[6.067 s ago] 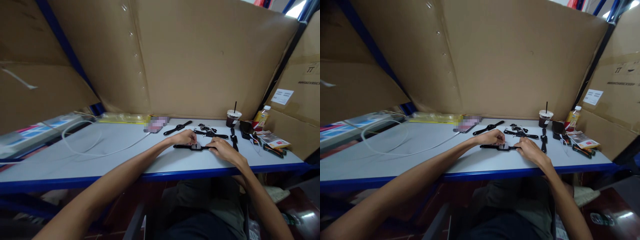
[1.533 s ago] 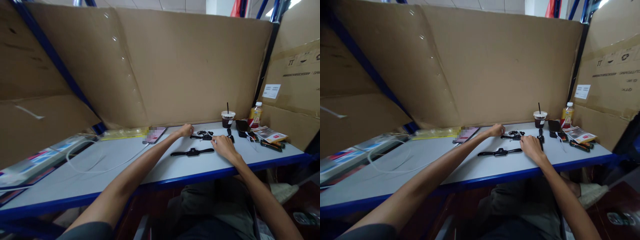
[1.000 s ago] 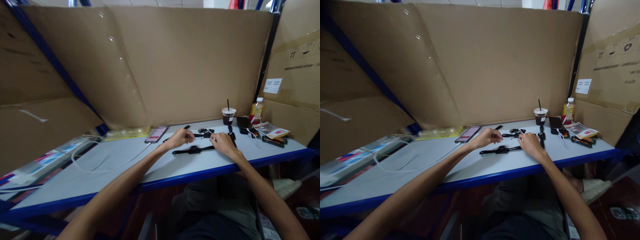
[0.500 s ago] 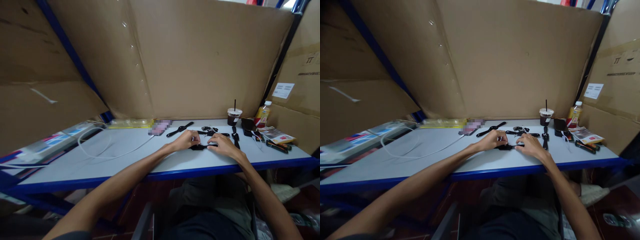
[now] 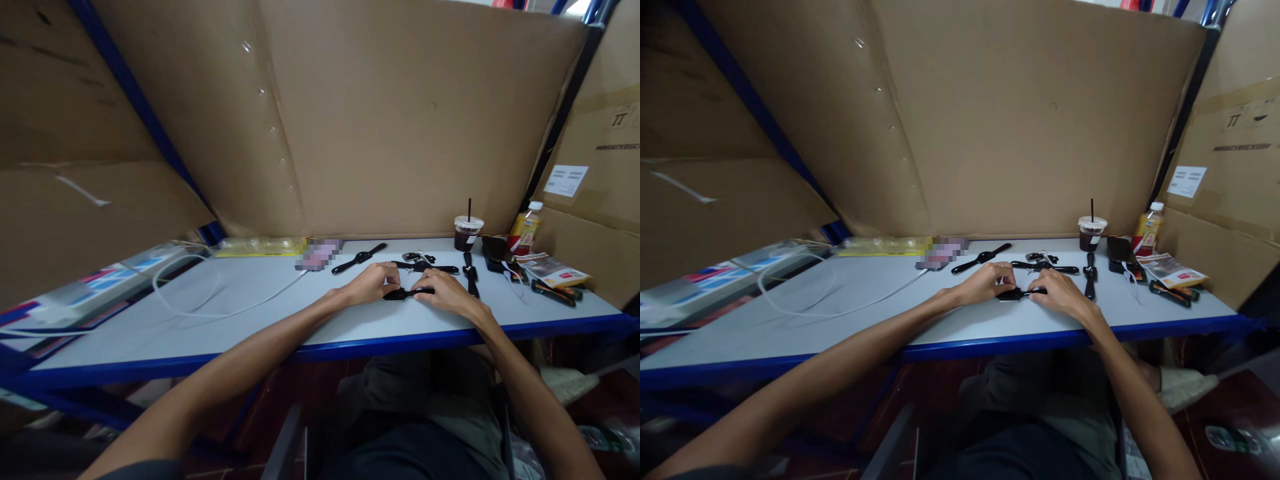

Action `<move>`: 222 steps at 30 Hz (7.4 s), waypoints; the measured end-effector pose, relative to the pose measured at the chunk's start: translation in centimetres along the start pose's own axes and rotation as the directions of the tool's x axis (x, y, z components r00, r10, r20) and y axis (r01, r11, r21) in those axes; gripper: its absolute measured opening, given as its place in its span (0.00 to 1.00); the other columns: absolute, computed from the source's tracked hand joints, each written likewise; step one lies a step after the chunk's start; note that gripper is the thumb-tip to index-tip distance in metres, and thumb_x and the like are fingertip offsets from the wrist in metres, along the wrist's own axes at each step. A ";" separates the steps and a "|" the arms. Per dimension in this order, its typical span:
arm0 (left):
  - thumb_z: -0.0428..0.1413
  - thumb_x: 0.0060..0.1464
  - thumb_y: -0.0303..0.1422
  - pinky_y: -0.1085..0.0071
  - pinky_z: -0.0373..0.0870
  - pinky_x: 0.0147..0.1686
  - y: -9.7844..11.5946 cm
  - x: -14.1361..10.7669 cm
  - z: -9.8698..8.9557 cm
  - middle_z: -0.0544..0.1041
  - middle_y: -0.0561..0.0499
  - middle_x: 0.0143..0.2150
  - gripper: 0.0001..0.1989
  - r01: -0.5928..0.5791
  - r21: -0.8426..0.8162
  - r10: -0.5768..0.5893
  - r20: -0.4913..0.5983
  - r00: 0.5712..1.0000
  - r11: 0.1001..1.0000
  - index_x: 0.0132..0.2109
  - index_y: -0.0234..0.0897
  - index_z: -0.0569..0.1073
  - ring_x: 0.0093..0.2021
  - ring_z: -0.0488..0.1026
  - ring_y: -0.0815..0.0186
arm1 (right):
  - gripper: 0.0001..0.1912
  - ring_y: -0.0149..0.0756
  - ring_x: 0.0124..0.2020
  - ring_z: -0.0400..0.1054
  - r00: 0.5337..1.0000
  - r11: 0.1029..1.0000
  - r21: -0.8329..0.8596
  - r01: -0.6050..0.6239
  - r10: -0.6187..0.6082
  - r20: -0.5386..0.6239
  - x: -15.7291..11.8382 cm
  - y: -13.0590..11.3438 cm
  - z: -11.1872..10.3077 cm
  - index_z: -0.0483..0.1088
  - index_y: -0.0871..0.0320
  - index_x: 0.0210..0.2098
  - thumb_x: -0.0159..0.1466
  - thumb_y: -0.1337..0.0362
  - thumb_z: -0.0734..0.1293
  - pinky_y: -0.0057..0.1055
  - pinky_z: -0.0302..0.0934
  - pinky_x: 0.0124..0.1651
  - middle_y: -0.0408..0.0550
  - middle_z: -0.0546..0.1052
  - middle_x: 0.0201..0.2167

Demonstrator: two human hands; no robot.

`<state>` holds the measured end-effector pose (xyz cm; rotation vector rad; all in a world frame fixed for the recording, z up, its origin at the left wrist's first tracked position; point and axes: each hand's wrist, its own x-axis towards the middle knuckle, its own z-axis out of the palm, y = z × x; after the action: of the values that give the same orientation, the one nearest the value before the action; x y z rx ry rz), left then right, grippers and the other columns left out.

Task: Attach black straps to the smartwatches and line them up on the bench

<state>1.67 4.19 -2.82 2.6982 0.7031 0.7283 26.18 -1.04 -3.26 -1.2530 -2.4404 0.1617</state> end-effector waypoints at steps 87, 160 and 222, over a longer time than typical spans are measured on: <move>0.54 0.62 0.31 0.72 0.64 0.34 0.4 0.4 -0.9 0.80 0.49 0.34 0.09 0.144 -0.128 -0.147 -0.017 0.989 0.981 0.43 0.33 0.79 0.33 0.73 0.67 | 0.12 0.40 0.41 0.72 1.000 0.998 -0.053 -0.023 0.023 -0.001 0.1 0.0 -0.2 0.82 0.50 0.47 0.69 0.60 0.67 0.34 0.61 0.45 0.49 0.79 0.40; 0.47 0.49 0.17 0.64 0.70 0.44 1.4 -0.5 -1.6 0.78 0.50 0.30 0.31 0.009 0.113 -0.008 -0.015 1.000 0.994 0.57 0.37 0.77 0.38 0.72 0.63 | 0.12 0.41 0.43 0.73 0.999 0.998 -0.056 -0.036 0.036 0.008 0.1 -0.6 -0.5 0.82 0.51 0.46 0.68 0.62 0.67 0.33 0.62 0.46 0.49 0.79 0.39; 0.45 0.45 0.15 0.65 0.71 0.47 2.2 -0.5 -1.4 0.82 0.50 0.36 0.34 -0.065 0.015 0.064 0.059 0.996 0.998 0.57 0.38 0.77 0.44 0.74 0.63 | 0.12 0.41 0.42 0.73 1.000 0.999 -0.039 -0.031 0.031 -0.002 0.1 -0.6 -0.4 0.82 0.51 0.46 0.68 0.62 0.68 0.33 0.61 0.46 0.49 0.80 0.41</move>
<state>1.41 2.25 -1.05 2.7573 0.6135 0.6578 25.82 -1.38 -2.69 -1.3073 -2.4351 0.1223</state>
